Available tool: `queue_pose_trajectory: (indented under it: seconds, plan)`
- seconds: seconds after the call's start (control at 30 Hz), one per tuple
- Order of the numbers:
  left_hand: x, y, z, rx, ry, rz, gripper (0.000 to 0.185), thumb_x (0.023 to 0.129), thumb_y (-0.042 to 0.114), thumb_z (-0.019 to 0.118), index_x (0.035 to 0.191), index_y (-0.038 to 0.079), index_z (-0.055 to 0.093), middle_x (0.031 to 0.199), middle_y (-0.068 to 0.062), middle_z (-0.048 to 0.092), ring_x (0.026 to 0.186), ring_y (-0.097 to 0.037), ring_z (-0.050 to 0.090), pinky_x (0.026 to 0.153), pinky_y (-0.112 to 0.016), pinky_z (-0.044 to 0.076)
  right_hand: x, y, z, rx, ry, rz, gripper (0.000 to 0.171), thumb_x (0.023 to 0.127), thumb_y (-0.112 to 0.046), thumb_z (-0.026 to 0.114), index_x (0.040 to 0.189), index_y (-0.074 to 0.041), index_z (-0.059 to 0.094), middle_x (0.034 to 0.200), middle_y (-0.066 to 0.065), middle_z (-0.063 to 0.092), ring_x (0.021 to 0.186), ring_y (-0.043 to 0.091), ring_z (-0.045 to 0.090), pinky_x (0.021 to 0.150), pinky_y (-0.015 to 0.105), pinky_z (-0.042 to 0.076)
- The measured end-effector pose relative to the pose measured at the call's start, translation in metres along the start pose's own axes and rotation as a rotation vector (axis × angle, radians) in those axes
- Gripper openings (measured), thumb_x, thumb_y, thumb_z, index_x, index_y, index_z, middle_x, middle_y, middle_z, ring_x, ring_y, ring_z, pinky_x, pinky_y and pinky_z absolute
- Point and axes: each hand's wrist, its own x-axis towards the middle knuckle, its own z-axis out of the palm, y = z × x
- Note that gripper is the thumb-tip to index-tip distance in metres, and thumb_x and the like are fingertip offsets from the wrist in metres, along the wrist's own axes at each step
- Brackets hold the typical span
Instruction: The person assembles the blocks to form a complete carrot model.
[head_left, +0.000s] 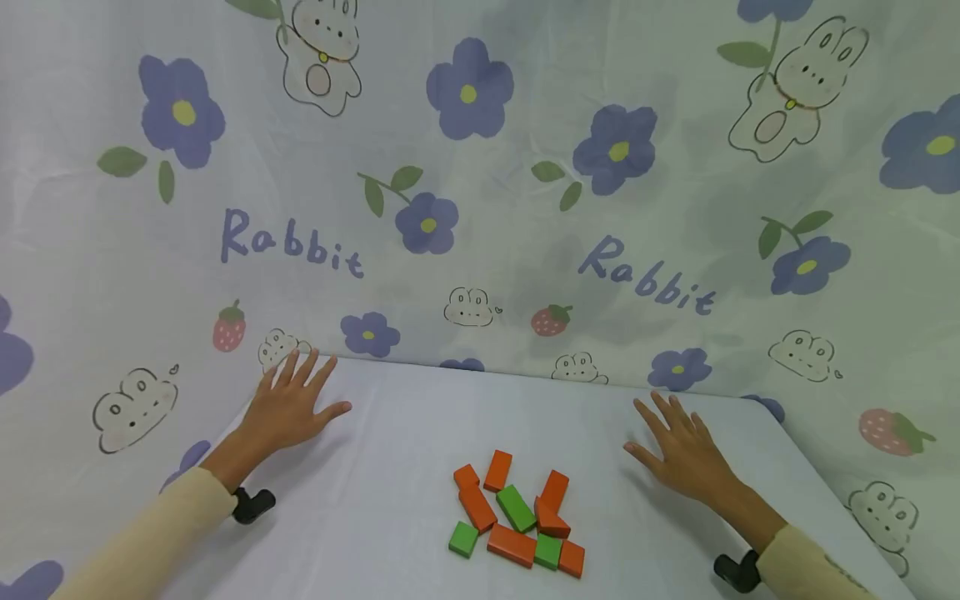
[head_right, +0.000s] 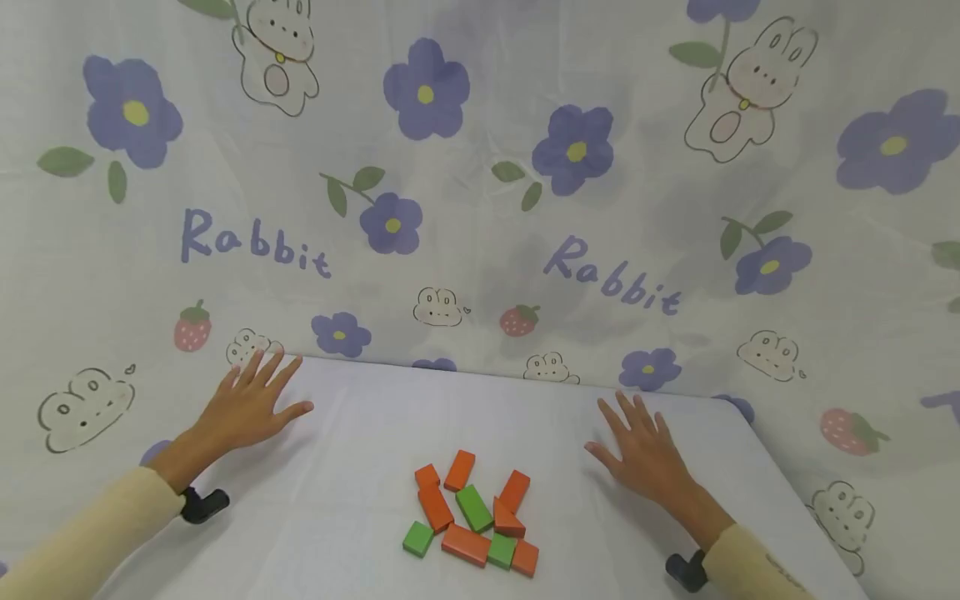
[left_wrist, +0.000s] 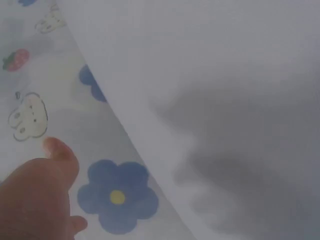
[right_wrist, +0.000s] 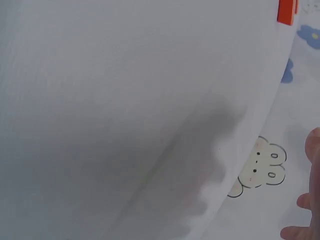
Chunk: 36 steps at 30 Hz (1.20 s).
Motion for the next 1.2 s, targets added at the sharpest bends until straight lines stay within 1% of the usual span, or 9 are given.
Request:
queue_pose_trajectory:
  seconds: [0.13, 0.33, 0.47, 0.67, 0.77, 0.9, 1.0, 1.2]
  plan:
    - [0.002, 0.006, 0.0, -0.001, 0.021, 0.014, 0.09, 0.092, 0.065, 0.055, 0.157, 0.008, 0.029, 0.16, -0.029, 0.024, 0.148, -0.053, 0.015, 0.115, -0.072, 0.012, 0.0, -0.006, -0.002, 0.043, 0.001, -0.006, 0.081, 0.088, -0.053, 0.07, 0.152, -0.012, 0.041, 0.155, 0.027, 0.036, 0.139, 0.057, 0.034, 0.103, 0.077, 0.031]
    - [0.004, 0.023, 0.002, -0.026, -0.009, 0.035, 0.09, 0.092, 0.064, 0.056, 0.157, 0.008, 0.029, 0.161, -0.027, 0.025, 0.149, -0.05, 0.016, 0.116, -0.071, 0.015, 0.0, -0.016, -0.005, 0.069, -0.043, 0.0, 0.082, 0.089, -0.054, 0.069, 0.155, -0.017, 0.036, 0.158, 0.025, 0.034, 0.141, 0.055, 0.031, 0.106, 0.075, 0.03]
    - [0.004, 0.034, 0.003, -0.046, -0.011, 0.043, 0.089, 0.092, 0.061, 0.057, 0.157, 0.007, 0.03, 0.161, -0.026, 0.026, 0.149, -0.049, 0.017, 0.117, -0.069, 0.017, 0.001, -0.023, -0.008, 0.084, -0.054, 0.005, 0.084, 0.088, -0.052, 0.07, 0.156, -0.019, 0.034, 0.159, 0.024, 0.033, 0.143, 0.054, 0.03, 0.107, 0.075, 0.028]
    - [-0.001, 0.048, 0.003, -0.095, -0.016, 0.065, 0.084, 0.095, 0.055, 0.059, 0.154, 0.001, 0.034, 0.158, -0.026, 0.032, 0.147, -0.05, 0.023, 0.113, -0.068, 0.029, -0.002, -0.034, -0.008, 0.165, -0.046, -0.015, 0.079, 0.09, -0.05, 0.069, 0.155, -0.017, 0.037, 0.157, 0.024, 0.035, 0.142, 0.054, 0.031, 0.107, 0.074, 0.03]
    - [-0.003, 0.056, 0.001, -0.128, -0.024, 0.08, 0.081, 0.095, 0.052, 0.061, 0.152, 0.0, 0.036, 0.157, -0.026, 0.034, 0.146, -0.05, 0.025, 0.11, -0.069, 0.031, -0.002, -0.039, -0.01, 0.21, -0.038, -0.035, 0.077, 0.091, -0.048, 0.069, 0.154, -0.016, 0.038, 0.156, 0.024, 0.037, 0.141, 0.055, 0.032, 0.107, 0.074, 0.031]
    - [0.0, 0.07, 0.0, -0.172, -0.045, 0.099, 0.081, 0.094, 0.051, 0.063, 0.152, 0.002, 0.037, 0.158, -0.025, 0.034, 0.146, -0.05, 0.026, 0.109, -0.069, 0.032, -0.001, -0.043, -0.018, 0.231, -0.028, -0.042, 0.077, 0.09, -0.044, 0.072, 0.153, -0.014, 0.04, 0.154, 0.025, 0.04, 0.14, 0.055, 0.034, 0.105, 0.073, 0.034]
    - [0.003, 0.081, -0.001, -0.197, -0.047, 0.104, 0.081, 0.093, 0.051, 0.064, 0.153, 0.004, 0.038, 0.158, -0.023, 0.036, 0.146, -0.048, 0.028, 0.109, -0.068, 0.034, 0.002, -0.046, -0.022, 0.243, -0.018, -0.044, 0.077, 0.089, -0.042, 0.074, 0.152, -0.013, 0.041, 0.153, 0.024, 0.042, 0.14, 0.055, 0.035, 0.103, 0.073, 0.036]
    - [0.001, 0.107, -0.001, -0.266, -0.044, 0.142, 0.079, 0.091, 0.049, 0.068, 0.152, 0.008, 0.04, 0.153, -0.02, 0.044, 0.143, -0.043, 0.036, 0.109, -0.065, 0.037, 0.004, -0.058, -0.022, 0.303, -0.029, -0.026, 0.077, 0.088, -0.041, 0.075, 0.153, -0.015, 0.04, 0.153, 0.021, 0.042, 0.141, 0.052, 0.035, 0.101, 0.073, 0.037]
